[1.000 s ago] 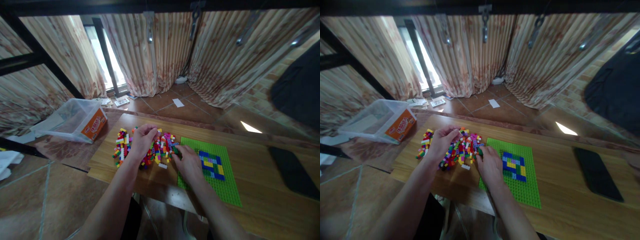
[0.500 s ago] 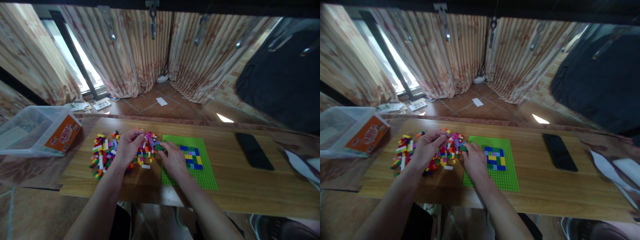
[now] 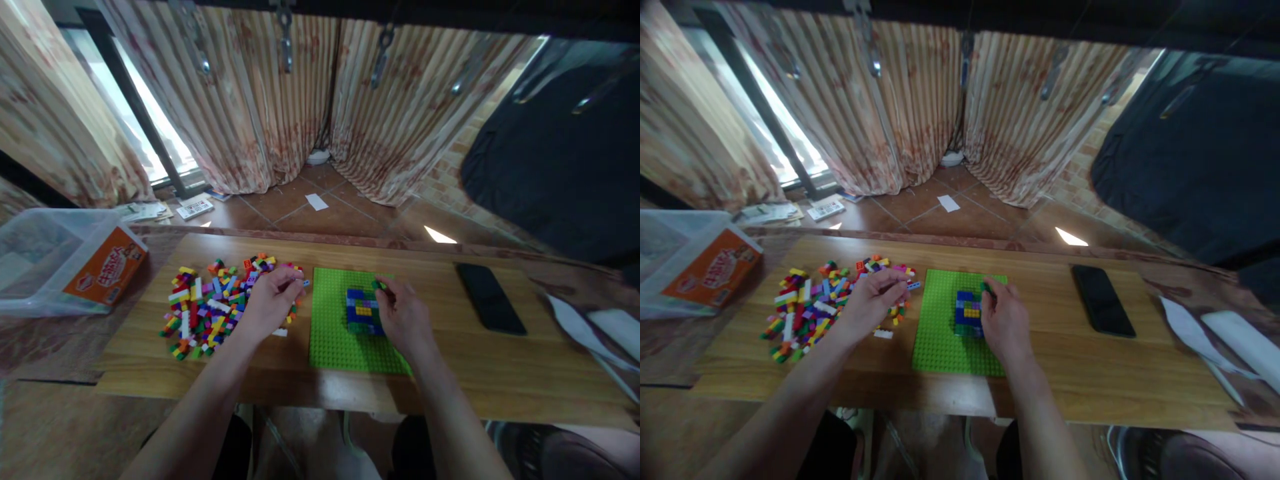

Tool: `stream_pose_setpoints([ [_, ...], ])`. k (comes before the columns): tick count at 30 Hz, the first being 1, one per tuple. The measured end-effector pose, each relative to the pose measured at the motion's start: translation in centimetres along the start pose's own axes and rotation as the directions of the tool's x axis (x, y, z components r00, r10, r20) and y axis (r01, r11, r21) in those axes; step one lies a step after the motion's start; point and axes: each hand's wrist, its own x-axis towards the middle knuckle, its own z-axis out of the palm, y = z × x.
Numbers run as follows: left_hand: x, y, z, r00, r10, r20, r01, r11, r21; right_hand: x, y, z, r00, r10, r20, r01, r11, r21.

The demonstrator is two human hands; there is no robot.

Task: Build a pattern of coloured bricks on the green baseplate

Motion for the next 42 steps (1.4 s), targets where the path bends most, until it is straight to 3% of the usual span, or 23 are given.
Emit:
stream_pose_setpoints([
  [6,0.2,-0.1,0.9,0.998,0.054,0.025,-0.055,0.997,0.047,-0.7,0.4,0.5,0.992,-0.050,0.117,0.062,0.994,-0.094],
  [12,0.4,-0.5,1.3,0.995,0.077,0.067,-0.085,0.989,0.120,-0.8,1.0,0.2,0.972,-0.136,0.192,0.140,0.990,-0.006],
  [18,0.3,-0.4,1.4,0.996,0.072,0.048,-0.076,0.993,0.087,-0.4,2.0,-0.1,0.972,-0.110,0.207,0.088,0.990,0.113],
  [25,0.3,-0.3,1.1,0.993,0.110,0.047,-0.114,0.987,0.117,0.3,3.2,0.0,0.954,-0.201,0.221,0.177,0.976,0.126],
  [42,-0.1,-1.2,1.1,0.993,0.088,0.083,-0.096,0.991,0.093,2.0,3.9,0.2,0.908,-0.246,0.340,0.195,0.965,0.178],
])
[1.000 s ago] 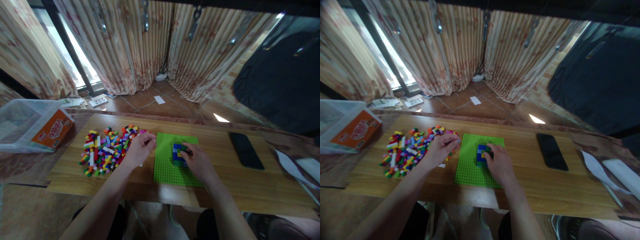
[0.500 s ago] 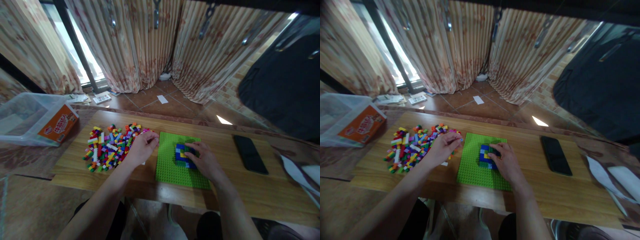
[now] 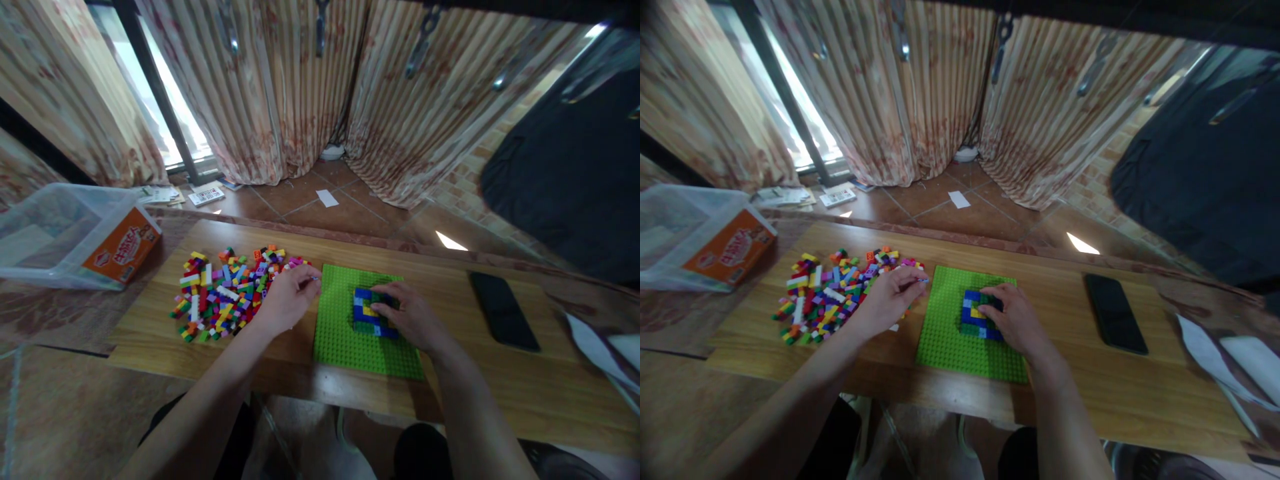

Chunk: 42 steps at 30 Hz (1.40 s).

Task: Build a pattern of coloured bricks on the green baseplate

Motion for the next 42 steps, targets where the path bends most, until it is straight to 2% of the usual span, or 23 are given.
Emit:
stream_pose_setpoints([
  [9,0.1,0.9,-0.2,0.998,0.051,-0.041,-0.050,0.998,0.025,-0.5,0.2,0.6,0.998,-0.012,-0.058,0.011,1.000,-0.004],
  [13,0.3,1.2,-1.2,0.994,0.010,-0.105,-0.014,0.999,-0.035,-0.9,-0.1,0.5,0.998,-0.021,-0.066,0.023,1.000,0.020],
  [16,0.5,1.2,-2.3,0.982,-0.019,-0.188,0.001,0.995,-0.095,-1.1,-0.2,0.1,0.996,0.028,-0.085,-0.020,0.995,0.095],
  [18,0.7,1.1,-3.1,0.967,-0.031,-0.253,0.002,0.993,-0.114,-1.2,-0.3,-0.4,0.984,0.111,-0.142,-0.086,0.981,0.171],
  [20,0.8,1.2,-3.7,0.948,-0.048,-0.316,0.008,0.992,-0.126,-1.1,-0.4,-0.8,0.939,0.216,-0.267,-0.155,0.960,0.231],
  [22,0.9,1.5,-4.4,0.930,-0.067,-0.361,0.008,0.987,-0.163,-0.8,-0.5,-1.0,0.860,0.297,-0.416,-0.200,0.944,0.261],
  [24,0.8,1.9,-5.0,0.908,-0.085,-0.410,-0.006,0.977,-0.215,-0.4,-1.0,-0.8,0.790,0.327,-0.518,-0.205,0.938,0.280],
  [26,0.7,2.3,-5.7,0.881,-0.084,-0.466,-0.039,0.968,-0.249,0.0,-1.8,-0.3,0.762,0.326,-0.560,-0.187,0.938,0.292],
  [29,0.4,2.6,-6.7,0.848,-0.071,-0.524,-0.074,0.965,-0.252,0.6,-3.7,0.8,0.779,0.265,-0.568,-0.137,0.956,0.258],
  [32,0.1,2.7,-7.4,0.843,-0.080,-0.532,-0.065,0.966,-0.249,0.8,-5.7,2.1,0.818,0.162,-0.553,-0.053,0.977,0.208],
  [36,-0.2,2.0,-7.8,0.861,-0.102,-0.498,-0.036,0.965,-0.259,0.7,-7.9,3.9,0.880,-0.002,-0.476,0.093,0.982,0.167],
  [39,-0.3,1.2,-8.1,0.881,-0.065,-0.468,-0.029,0.981,-0.191,0.7,-9.2,5.2,0.918,-0.103,-0.384,0.166,0.977,0.136],
  [42,-0.5,0.5,-8.3,0.897,-0.044,-0.441,0.001,0.995,-0.098,0.8,-10.2,6.2,0.935,-0.181,-0.304,0.233,0.962,0.143],
])
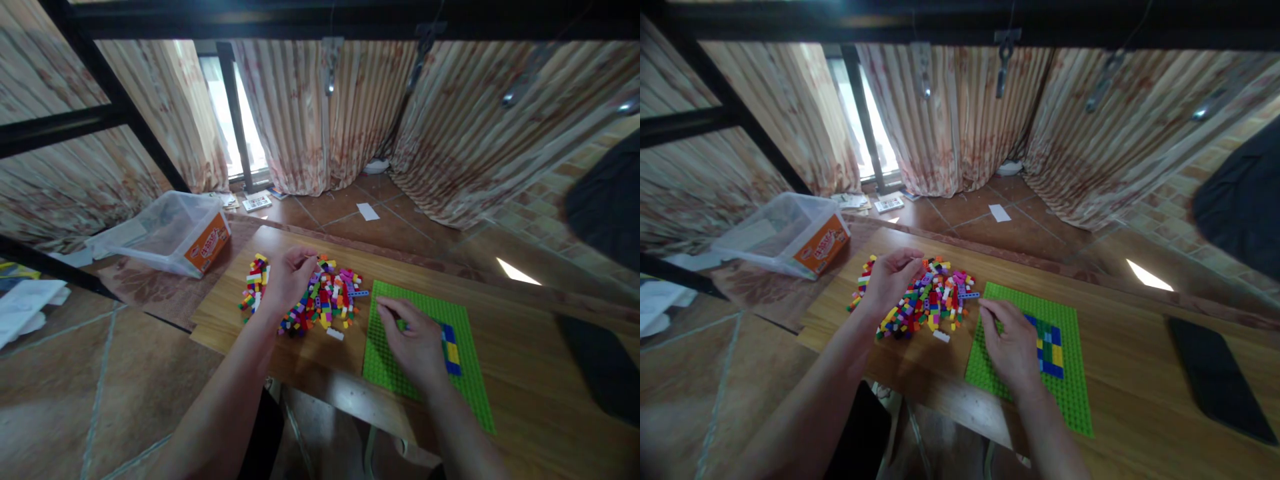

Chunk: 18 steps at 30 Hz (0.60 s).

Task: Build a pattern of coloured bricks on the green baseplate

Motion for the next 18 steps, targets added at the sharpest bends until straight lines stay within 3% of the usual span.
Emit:
stream_pose_setpoints([
  [8,0.4,-0.6,-1.4,0.997,0.021,0.078,-0.049,0.922,0.383,-0.6,-1.9,3.3,0.973,-0.139,0.187,0.138,0.990,0.019],
  [13,0.7,-0.6,-2.8,0.997,0.018,0.078,-0.068,0.711,0.700,-1.3,-2.6,5.4,0.944,-0.255,0.208,0.274,0.959,-0.068],
  [15,0.6,-0.5,-3.0,0.990,0.004,0.141,-0.113,0.615,0.780,-1.4,-2.7,5.9,0.931,-0.286,0.225,0.318,0.940,-0.122],
  [18,0.3,-0.3,-2.8,0.964,-0.009,0.267,-0.217,0.559,0.800,-1.3,-2.7,6.4,0.917,-0.295,0.268,0.350,0.918,-0.187],
])
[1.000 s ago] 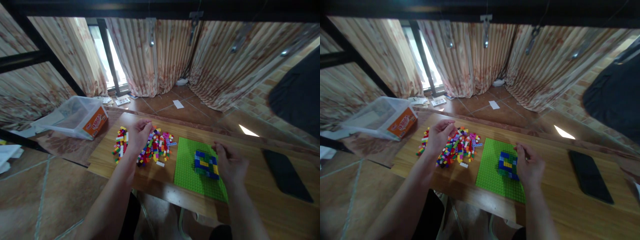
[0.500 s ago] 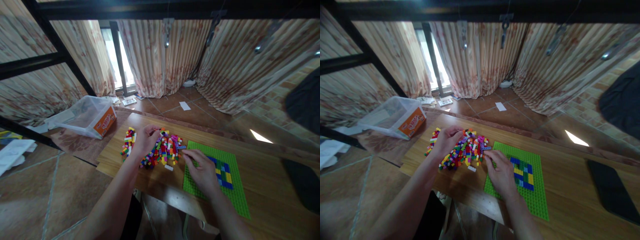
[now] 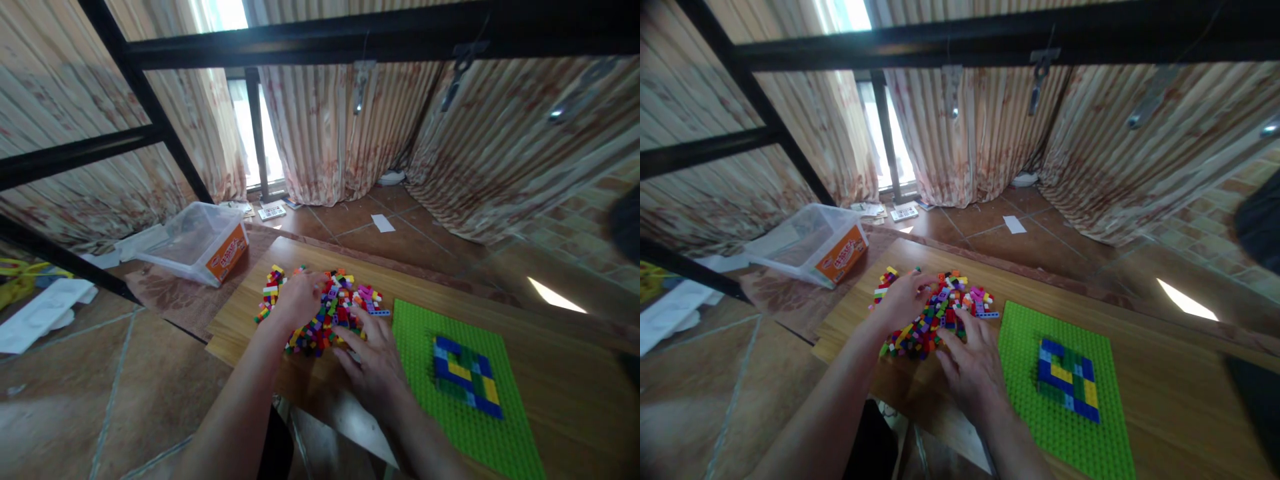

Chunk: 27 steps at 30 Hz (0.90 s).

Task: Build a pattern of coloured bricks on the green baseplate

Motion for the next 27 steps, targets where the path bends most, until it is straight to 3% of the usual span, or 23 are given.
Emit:
stream_pose_setpoints([
  [4,-0.1,0.6,0.2,0.993,0.107,0.059,-0.107,0.994,0.003,0.2,0.6,0.0,1.000,0.027,0.011,-0.026,0.998,-0.057],
  [11,-0.4,0.8,0.2,0.981,0.164,0.107,-0.159,0.986,-0.055,-0.4,2.7,-0.3,0.996,0.042,-0.079,-0.051,0.992,-0.114],
  [15,-0.6,0.7,0.0,0.965,0.224,0.135,-0.190,0.956,-0.225,-0.6,3.4,-0.2,0.989,0.053,-0.137,-0.070,0.991,-0.119],
  [18,-0.6,0.2,-0.3,0.967,0.241,0.088,-0.191,0.907,-0.375,-0.5,3.5,-0.2,0.986,0.053,-0.157,-0.071,0.991,-0.115],
  [20,-0.4,-0.5,-0.7,0.983,0.185,0.000,-0.166,0.882,-0.440,-0.3,3.3,-0.2,0.985,0.048,-0.165,-0.066,0.992,-0.109],
  [22,-0.2,-1.4,-1.1,0.991,0.036,-0.128,-0.096,0.862,-0.497,-0.1,2.8,-0.2,0.984,0.034,-0.173,-0.052,0.994,-0.099],
  [25,0.2,-3.0,-1.6,0.937,-0.221,-0.271,0.016,0.802,-0.597,0.1,1.4,0.3,0.989,-0.009,-0.150,-0.002,0.998,-0.069],
  [27,0.3,-3.7,-1.7,0.902,-0.302,-0.310,0.038,0.769,-0.638,0.3,0.1,0.8,0.994,-0.055,-0.098,0.050,0.997,-0.055],
])
